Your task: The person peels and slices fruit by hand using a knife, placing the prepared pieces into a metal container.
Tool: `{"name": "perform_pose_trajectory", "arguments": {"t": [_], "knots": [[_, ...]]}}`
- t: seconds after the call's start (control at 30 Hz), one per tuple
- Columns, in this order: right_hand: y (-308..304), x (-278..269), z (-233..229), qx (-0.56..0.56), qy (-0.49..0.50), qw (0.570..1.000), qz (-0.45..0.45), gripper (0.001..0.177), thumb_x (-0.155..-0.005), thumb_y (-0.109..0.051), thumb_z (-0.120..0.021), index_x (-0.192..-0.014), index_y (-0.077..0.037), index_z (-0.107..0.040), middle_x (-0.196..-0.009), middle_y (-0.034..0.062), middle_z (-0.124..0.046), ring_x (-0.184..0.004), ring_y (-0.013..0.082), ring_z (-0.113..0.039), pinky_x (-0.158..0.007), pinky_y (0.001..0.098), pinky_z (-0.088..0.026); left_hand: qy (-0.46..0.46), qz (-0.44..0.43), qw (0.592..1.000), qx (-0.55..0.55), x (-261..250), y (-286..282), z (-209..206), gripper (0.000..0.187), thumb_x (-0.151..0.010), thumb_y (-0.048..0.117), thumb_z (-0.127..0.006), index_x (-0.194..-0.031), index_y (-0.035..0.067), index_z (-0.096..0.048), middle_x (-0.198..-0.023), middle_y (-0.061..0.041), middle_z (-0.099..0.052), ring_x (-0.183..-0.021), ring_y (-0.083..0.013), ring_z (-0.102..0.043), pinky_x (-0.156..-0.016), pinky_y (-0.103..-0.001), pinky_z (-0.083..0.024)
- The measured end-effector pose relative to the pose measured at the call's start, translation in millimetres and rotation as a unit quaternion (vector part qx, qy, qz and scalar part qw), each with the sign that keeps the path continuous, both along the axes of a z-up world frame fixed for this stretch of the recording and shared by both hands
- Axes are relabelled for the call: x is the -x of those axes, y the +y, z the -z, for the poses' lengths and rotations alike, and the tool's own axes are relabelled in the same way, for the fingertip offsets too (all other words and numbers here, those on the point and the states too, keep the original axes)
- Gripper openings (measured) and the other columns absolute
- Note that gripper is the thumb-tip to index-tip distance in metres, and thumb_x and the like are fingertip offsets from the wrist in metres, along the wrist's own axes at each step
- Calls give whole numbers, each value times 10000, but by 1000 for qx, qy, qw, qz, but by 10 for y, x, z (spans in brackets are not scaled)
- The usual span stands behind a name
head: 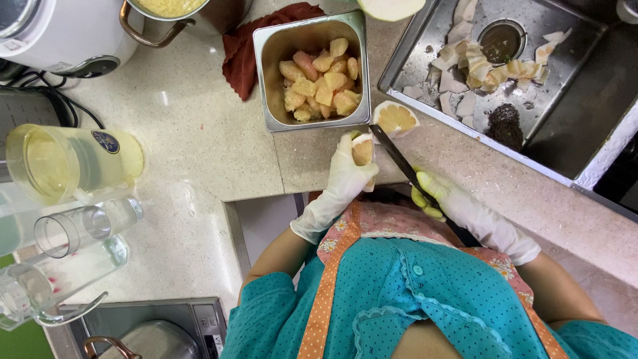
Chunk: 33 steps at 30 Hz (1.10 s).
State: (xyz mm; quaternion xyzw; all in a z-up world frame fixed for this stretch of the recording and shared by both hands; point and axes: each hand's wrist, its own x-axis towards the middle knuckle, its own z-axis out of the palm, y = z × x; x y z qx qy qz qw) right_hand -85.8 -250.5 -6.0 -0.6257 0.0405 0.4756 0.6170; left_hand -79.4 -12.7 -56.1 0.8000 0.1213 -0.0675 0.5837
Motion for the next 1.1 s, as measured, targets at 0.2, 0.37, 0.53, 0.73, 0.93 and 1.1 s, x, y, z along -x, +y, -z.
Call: {"name": "perform_pose_trajectory", "arguments": {"t": [0.2, 0.37, 0.53, 0.73, 0.93, 1.1], "knots": [[99, -141, 145, 7, 26, 998, -50, 668, -980, -639, -368, -717, -59, -568, -502, -2, -442, -395, 108, -362, -358, 271, -291, -129, 29, 980, -152, 152, -19, -52, 613, -685, 109, -755, -1243, 27, -515, -1146, -204, -569, -1003, -415, -625, -871, -445, -540], [178, -133, 108, -16, 75, 996, -43, 656, -978, -656, -360, -748, -76, -561, -555, -24, -437, -438, 91, -356, -378, 263, -297, -157, -6, 977, -144, 214, -3, -51, 529, -721, 90, -716, -1211, 47, -522, -1137, -172, -582, -990, -371, -656, -860, -428, -562], [199, -123, 47, 10, 96, 995, -31, 621, -1013, -617, -366, -788, -77, -576, -577, -22, -431, -444, 85, -333, -380, 256, -265, -164, 9, 974, -155, 243, -12, -47, 503, -715, 84, -702, -1187, 41, -531, -1122, -173, -579, -917, -352, -664, -793, -421, -564], [558, -235, -126, 25, 124, 992, -23, 345, -996, -482, -399, -973, -181, -567, -621, -33, -476, -436, 89, -353, -371, 264, -283, -203, 2, 972, -120, 230, -56, -199, 480, -747, 79, -709, -1195, 87, -535, -1169, -139, -572, -1010, -280, -637, -878, -387, -561], [295, -246, -93, -34, 3, 998, -51, 472, -1040, -480, -400, -896, -62, -563, -664, 4, -514, -449, 84, -379, -370, 262, -300, 6, -64, 917, 395, 27, 255, -611, 645, -882, 93, -671, -1477, 115, -424, -1375, -114, -514, -1246, -199, -540, -1050, -334, -478], [16, -1, -115, -25, -189, 981, 31, 499, -1104, -503, -385, -1210, -21, -458, -683, 10, -497, -545, 123, -456, -483, 279, -406, 64, -67, 772, 629, -191, 220, -634, 567, -1007, 192, -561, -1545, 148, -388, -1327, -138, -596, -1192, -235, -602, -1008, -368, -517]]}}
